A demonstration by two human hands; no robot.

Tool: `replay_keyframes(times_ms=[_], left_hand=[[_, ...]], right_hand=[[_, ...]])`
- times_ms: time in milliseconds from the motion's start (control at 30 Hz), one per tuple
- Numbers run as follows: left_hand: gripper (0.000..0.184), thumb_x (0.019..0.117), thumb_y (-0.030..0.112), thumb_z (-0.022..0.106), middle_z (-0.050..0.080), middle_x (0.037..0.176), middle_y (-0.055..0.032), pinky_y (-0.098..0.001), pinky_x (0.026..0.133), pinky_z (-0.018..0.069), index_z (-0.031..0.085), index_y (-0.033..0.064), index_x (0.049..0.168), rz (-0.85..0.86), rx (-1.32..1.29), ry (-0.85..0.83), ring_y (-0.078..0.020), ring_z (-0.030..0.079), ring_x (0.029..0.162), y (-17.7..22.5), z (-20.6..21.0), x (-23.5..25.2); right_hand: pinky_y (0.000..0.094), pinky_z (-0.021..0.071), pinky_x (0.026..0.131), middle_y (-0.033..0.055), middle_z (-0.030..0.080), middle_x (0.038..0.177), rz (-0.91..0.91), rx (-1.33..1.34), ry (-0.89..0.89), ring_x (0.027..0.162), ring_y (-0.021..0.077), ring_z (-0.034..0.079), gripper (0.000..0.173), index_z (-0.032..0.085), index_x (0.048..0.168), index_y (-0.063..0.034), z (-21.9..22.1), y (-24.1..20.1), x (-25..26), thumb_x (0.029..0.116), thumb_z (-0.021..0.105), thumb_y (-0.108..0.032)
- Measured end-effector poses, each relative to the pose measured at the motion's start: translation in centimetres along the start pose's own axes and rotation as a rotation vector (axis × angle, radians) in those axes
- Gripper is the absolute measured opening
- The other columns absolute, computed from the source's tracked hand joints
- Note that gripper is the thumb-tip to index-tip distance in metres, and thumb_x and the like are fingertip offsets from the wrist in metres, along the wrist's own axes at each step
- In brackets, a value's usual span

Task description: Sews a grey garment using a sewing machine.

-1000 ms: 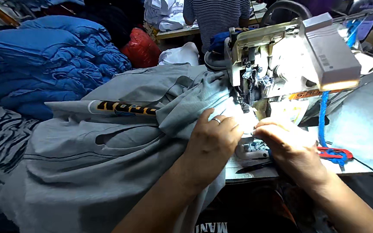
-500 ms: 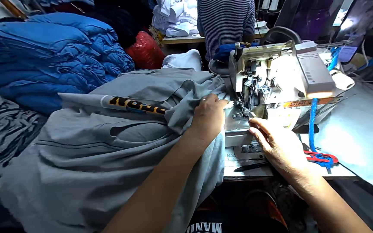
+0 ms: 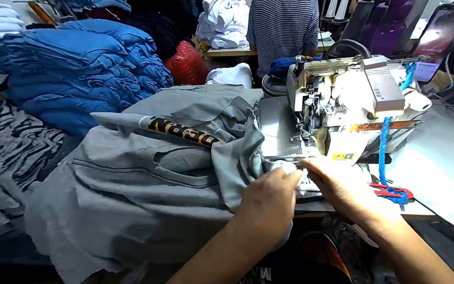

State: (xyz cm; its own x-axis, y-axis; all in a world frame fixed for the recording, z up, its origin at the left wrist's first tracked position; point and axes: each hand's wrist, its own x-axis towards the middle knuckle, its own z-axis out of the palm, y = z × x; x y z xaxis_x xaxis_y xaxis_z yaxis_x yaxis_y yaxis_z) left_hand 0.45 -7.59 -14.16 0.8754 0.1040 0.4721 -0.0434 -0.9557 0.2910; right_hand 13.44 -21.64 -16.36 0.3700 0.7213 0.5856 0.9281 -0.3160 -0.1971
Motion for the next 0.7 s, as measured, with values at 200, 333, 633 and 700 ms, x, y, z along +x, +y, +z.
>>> replay_keyframes(times_ms=[200,333,633,700], left_hand=[[0.021,0.0879,0.005,0.067,0.068,0.08,-0.0058,-0.0336,0.059,0.0566,0.078,0.0085,0.106,0.145,-0.037,0.054,-0.0198,0.068,0.07,0.6,2.8,1.4],[0.02,0.0849,0.003,0.066,0.065,0.075,-0.0057,-0.0302,0.056,0.0536,0.078,0.0066,0.1,0.174,-0.102,0.173,-0.0184,0.065,0.066,0.8,3.0,1.6],[0.025,0.0945,0.004,0.058,0.072,0.083,-0.007,-0.0289,0.066,0.0543,0.077,0.0048,0.11,0.314,-0.356,0.412,-0.0167,0.068,0.075,4.9,2.0,0.9],[0.026,0.0934,0.005,0.059,0.071,0.081,-0.0073,-0.0284,0.062,0.0529,0.076,0.0039,0.113,0.356,-0.355,0.397,-0.0168,0.067,0.072,5.1,1.2,1.2]], right_hand=[[0.0465,0.0549,0.062,0.0108,0.068,0.083,0.202,-0.055,0.06,0.074,0.0268,0.069,0.02,0.075,0.097,-0.0037,-2.2,2.8,-2.4,0.0965,0.061,-0.016],[0.0305,0.0551,0.066,0.0005,0.069,0.084,0.39,0.065,0.094,0.074,0.0096,0.066,0.027,0.074,0.099,-0.0086,-2.5,3.4,-4.5,0.099,0.056,-0.029],[0.0242,0.0534,0.097,0.0094,0.073,0.107,0.187,0.942,-0.076,0.103,0.0074,0.069,0.028,0.067,0.114,0.0035,3.9,-6.0,-9.3,0.0932,0.071,-0.015],[0.0218,0.0534,0.094,0.0037,0.074,0.106,0.229,1.065,-0.009,0.101,0.0016,0.067,0.026,0.068,0.113,0.0049,4.6,-6.8,-9.8,0.0916,0.07,-0.011]])
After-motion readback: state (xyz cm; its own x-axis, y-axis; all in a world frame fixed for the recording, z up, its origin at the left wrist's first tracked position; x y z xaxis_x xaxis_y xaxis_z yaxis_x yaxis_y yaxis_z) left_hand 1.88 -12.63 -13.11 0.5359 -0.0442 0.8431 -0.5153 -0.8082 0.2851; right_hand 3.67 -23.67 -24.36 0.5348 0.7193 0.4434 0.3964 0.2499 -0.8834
